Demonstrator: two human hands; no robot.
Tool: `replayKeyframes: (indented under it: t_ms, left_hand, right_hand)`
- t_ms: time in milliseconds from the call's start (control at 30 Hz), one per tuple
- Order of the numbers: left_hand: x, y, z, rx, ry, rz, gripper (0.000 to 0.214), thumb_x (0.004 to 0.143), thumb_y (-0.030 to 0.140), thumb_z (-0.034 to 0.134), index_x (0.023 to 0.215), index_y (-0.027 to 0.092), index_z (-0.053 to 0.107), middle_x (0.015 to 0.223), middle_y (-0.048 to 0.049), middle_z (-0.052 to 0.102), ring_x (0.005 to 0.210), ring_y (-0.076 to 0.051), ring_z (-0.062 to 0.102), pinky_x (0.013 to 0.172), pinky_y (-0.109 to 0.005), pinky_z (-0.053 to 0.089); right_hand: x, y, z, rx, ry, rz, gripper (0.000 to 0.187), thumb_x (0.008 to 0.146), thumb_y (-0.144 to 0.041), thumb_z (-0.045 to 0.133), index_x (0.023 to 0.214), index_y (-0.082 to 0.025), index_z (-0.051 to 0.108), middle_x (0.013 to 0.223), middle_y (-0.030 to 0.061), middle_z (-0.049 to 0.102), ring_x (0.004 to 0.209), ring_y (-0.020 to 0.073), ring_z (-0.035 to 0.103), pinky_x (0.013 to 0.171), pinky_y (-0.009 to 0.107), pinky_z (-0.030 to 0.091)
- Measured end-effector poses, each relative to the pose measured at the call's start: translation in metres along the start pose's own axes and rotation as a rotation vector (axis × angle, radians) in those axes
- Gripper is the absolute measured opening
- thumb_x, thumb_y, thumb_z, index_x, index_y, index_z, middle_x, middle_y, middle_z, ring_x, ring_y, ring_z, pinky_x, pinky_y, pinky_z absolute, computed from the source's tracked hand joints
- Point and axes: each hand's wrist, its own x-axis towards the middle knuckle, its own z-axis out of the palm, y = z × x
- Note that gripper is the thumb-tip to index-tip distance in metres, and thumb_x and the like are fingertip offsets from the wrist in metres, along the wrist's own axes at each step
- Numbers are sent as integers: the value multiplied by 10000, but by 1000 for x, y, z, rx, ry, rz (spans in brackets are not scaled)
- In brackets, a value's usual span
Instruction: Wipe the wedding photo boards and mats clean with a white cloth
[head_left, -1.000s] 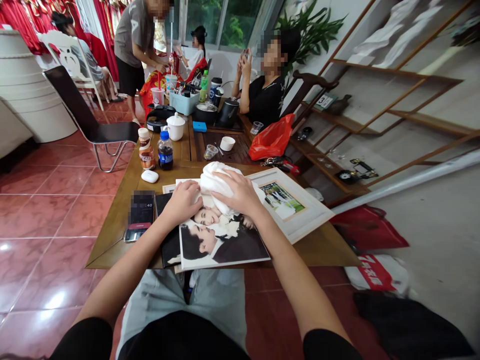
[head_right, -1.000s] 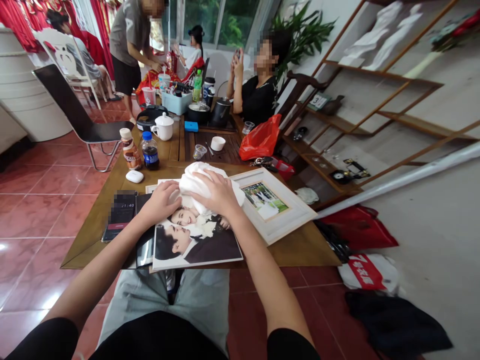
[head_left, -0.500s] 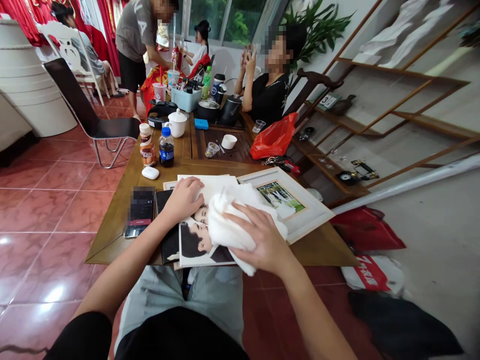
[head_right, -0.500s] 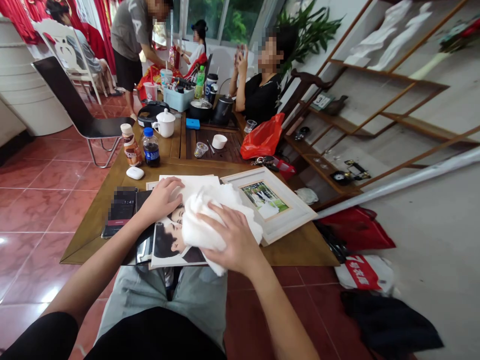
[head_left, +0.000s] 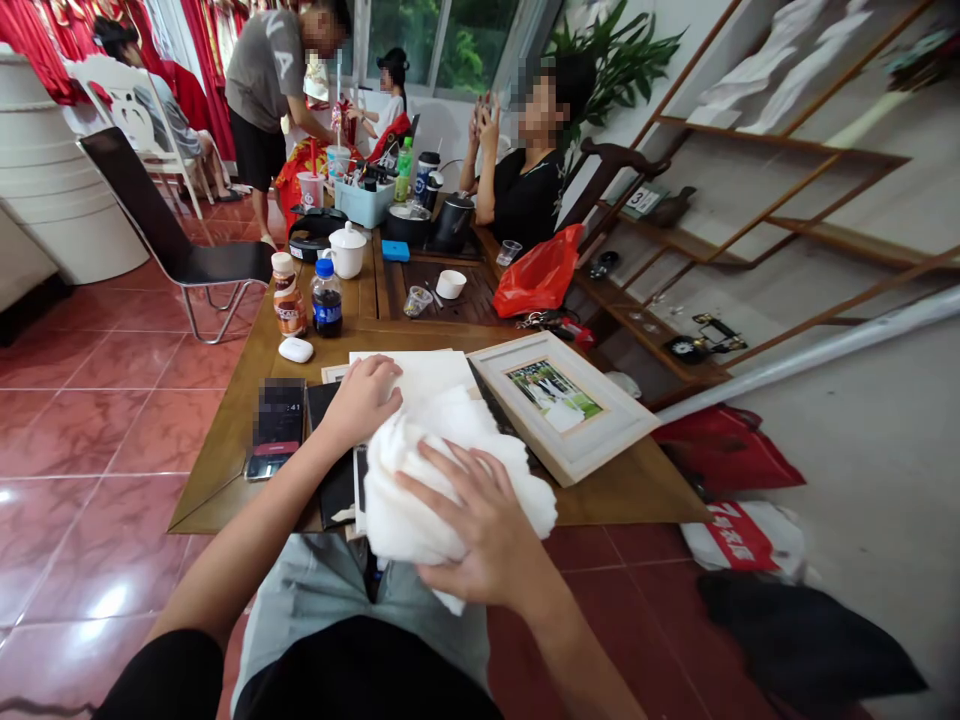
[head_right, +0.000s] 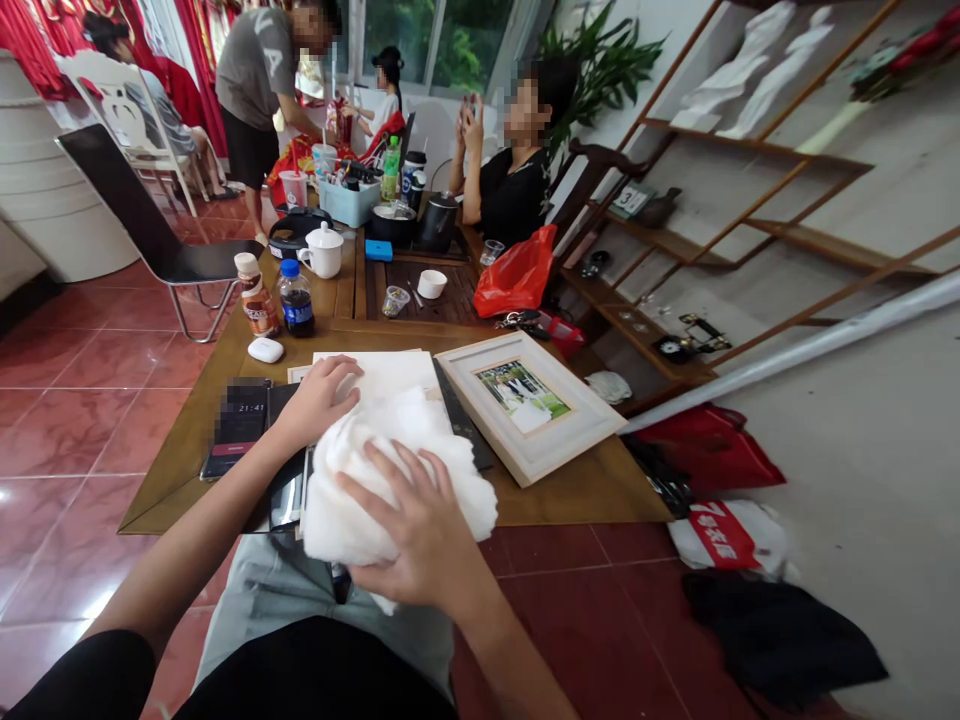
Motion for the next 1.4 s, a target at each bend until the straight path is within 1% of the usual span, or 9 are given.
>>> replayKeyframes:
  t_ms: [133,233,433,600,733,900,1167,1267,1400]
  left_hand:
    - [3,-7,4,-4,-7,9,268,924,217,585,1186,223,640,1323,-103,627,1298,-276,576,1202,-509,387]
    - [5,-9,7,1,-2,17,272,918,213,585,1183,221,644,1321,-106,625,1301,-278,577,1209,-513,375]
    - [0,-2,1,-13,9,23,276,926,216,566,1190,218,647,1307,-105,630,1291,-283,567,1171,-495,421]
    - [0,1,-2,-15,-4,20,274,929,204,550,1185,202,649,1313,-119,621,1296,-289,558,1179,-494,412]
    - [1,-1,0,-26,-9,31,272,926,205,558,1183,201,646,1306,-119,618,1288,-289,562,1177,-490,418]
    - [1,-3,1,-25,6,41,273,915,197,569,1175,186,649,1285,-128,623,1277,-295,568,1174,-494,423]
    - [0,-3,0,-27,4,36,254,919,221,583,1159,192,659,1273,-122,640,1260,-292,586,1160,-488,444]
    - [0,-5,2,-9,10,22,259,925,231,578,1169,198,658,1285,-120,637,1273,-292,584,1163,-484,443]
    - [0,-5,2,14,5,28,271,928,236,578,1186,192,650,1297,-129,633,1280,-298,580,1160,-492,442]
  right_hand:
    - [14,-20,10,12,-35,-44,916,708,-587,759,1539,-341,460,1625,137,432,1449,417,401,1138,610,283]
    - [16,-23,11,23,-55,-27,918,716,-622,751,1542,-355,452,1634,128,423,1457,400,407,1150,596,291]
    - [-9,-1,2,0,-15,59,867,744,-523,739,1539,-338,448,1610,122,453,1421,398,457,1150,583,320]
    - [-34,17,-7,-47,48,139,768,813,-427,680,1534,-314,439,1575,134,481,1395,392,486,1110,569,360]
    - [-36,24,-10,-61,71,154,712,846,-434,649,1520,-300,464,1546,137,505,1357,382,514,1080,545,387]
    - [-7,49,-5,-45,18,192,660,878,-470,657,1501,-310,508,1541,121,522,1363,350,520,1073,516,407]
    - [70,113,13,48,-25,302,627,930,-576,604,1494,-309,542,1538,120,535,1416,351,488,1125,565,390]
    - [86,122,18,55,-17,310,628,931,-584,607,1491,-307,547,1542,113,537,1415,350,487,1126,562,394]
    - [86,121,18,46,-12,273,617,936,-555,616,1501,-320,537,1560,101,522,1425,342,473,1139,558,381]
